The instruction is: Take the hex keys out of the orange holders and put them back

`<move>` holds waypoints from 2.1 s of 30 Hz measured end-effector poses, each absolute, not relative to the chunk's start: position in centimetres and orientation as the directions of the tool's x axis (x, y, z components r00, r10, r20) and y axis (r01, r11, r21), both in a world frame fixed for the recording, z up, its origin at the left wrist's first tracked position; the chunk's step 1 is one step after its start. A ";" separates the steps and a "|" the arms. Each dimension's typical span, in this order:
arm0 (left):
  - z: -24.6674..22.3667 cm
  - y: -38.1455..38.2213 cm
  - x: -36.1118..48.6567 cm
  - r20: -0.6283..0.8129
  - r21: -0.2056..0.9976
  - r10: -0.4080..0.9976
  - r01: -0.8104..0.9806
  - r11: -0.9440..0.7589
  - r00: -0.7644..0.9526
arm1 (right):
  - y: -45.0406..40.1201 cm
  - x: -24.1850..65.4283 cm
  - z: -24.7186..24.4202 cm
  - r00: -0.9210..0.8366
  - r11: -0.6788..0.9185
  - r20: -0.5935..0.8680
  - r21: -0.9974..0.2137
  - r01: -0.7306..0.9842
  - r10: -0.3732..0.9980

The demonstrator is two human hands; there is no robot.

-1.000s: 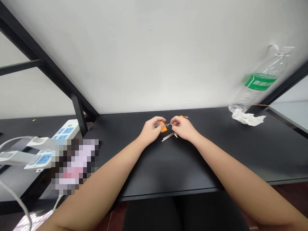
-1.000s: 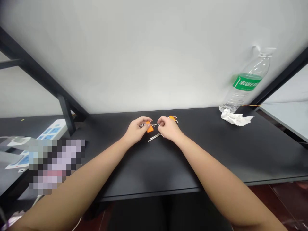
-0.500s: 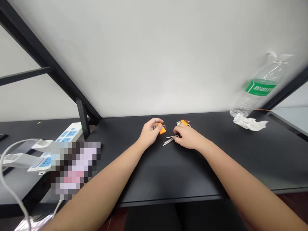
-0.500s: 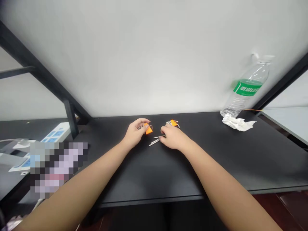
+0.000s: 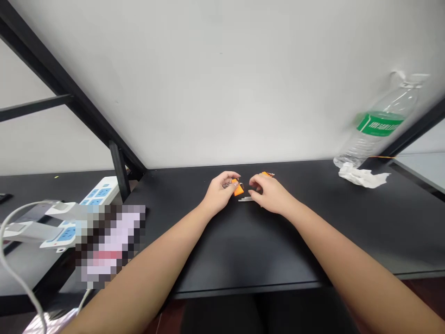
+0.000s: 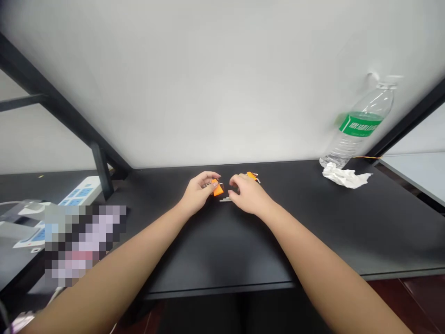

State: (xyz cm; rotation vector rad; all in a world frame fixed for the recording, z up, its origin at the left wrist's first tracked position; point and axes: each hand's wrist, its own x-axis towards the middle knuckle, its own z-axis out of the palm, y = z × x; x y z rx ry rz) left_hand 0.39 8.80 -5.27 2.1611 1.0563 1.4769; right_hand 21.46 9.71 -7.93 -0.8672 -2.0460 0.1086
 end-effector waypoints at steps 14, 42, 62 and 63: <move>-5.1 8.8 0.3 0.685 0.492 0.689 0.546 -0.679 0.239 | 11.7 22.3 -7.3 -0.226 0.645 0.626 -0.596 0.478 0.746; -5.5 8.3 0.8 0.657 0.407 0.648 0.542 -0.736 0.386 | 9.6 19.7 -8.1 -0.283 0.706 0.661 -0.702 0.093 0.695; -5.3 8.6 0.1 0.750 0.309 0.597 0.646 -0.698 0.286 | 11.3 22.8 -7.4 -0.368 0.565 0.473 -0.389 0.728 0.800; -5.4 8.6 0.2 0.745 0.313 0.602 0.647 -0.695 0.287 | 11.1 22.9 -7.4 -0.395 0.582 0.467 -0.377 0.720 0.791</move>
